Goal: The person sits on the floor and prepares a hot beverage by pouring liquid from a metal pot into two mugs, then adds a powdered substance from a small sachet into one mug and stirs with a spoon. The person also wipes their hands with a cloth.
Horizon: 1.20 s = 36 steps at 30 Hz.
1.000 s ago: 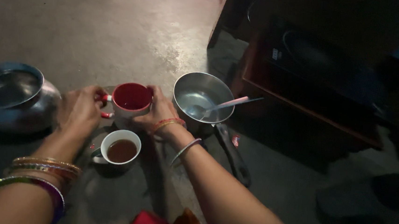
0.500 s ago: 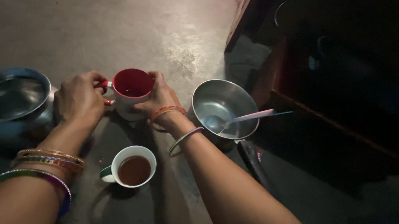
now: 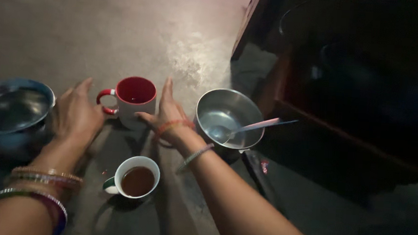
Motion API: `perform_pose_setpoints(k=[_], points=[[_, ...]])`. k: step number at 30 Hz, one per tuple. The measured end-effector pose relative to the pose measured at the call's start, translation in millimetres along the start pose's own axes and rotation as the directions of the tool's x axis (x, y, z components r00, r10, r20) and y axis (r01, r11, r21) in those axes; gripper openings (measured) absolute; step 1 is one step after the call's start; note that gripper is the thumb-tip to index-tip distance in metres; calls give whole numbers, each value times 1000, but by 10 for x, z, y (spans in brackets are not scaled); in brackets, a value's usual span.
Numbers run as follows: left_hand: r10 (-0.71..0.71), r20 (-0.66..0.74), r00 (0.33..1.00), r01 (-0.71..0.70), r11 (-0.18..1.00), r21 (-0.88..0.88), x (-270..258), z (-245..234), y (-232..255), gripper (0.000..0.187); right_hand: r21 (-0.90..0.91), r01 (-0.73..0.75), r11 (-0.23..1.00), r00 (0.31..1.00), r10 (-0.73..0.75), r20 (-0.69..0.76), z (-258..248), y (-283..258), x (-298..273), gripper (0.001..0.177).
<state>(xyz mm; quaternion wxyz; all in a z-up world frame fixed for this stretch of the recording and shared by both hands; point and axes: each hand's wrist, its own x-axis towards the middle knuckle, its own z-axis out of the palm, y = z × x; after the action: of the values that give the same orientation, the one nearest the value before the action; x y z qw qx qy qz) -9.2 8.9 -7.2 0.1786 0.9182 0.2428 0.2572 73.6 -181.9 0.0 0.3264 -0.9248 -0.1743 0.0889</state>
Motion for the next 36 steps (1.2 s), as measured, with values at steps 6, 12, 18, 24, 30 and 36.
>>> perform_pose_setpoints(k=[6, 12, 18, 24, 30, 36], points=[[-94, 278, 956, 76, 994, 75, -280, -560, 176, 38, -53, 262, 964, 953, -267, -143, -193, 258, -526, 84], [-63, 752, 656, -83, 984, 155, -412, -615, 197, 57, 5, 185, 983, 893, -171, 417, -254, 379, -828, 105], [-120, 931, 344, 51, 993, 109, -823, -464, 23, 87, -36, 244, 969, 844, -194, 499, -238, 92, -1205, 123], [-135, 894, 428, 85, 990, 109, -835, -432, 103, 41, 67, 351, 934, 877, -353, 326, -167, 82, -1325, 92], [-171, 802, 572, 137, 984, 112, -722, -515, 133, 38, 141, 324, 935, 913, -348, 210, -108, 154, -1180, 94], [-240, 577, 781, 203, 971, 130, -648, -627, 305, 40, 168, 338, 926, 934, -352, 63, -22, 27, -908, 86]])
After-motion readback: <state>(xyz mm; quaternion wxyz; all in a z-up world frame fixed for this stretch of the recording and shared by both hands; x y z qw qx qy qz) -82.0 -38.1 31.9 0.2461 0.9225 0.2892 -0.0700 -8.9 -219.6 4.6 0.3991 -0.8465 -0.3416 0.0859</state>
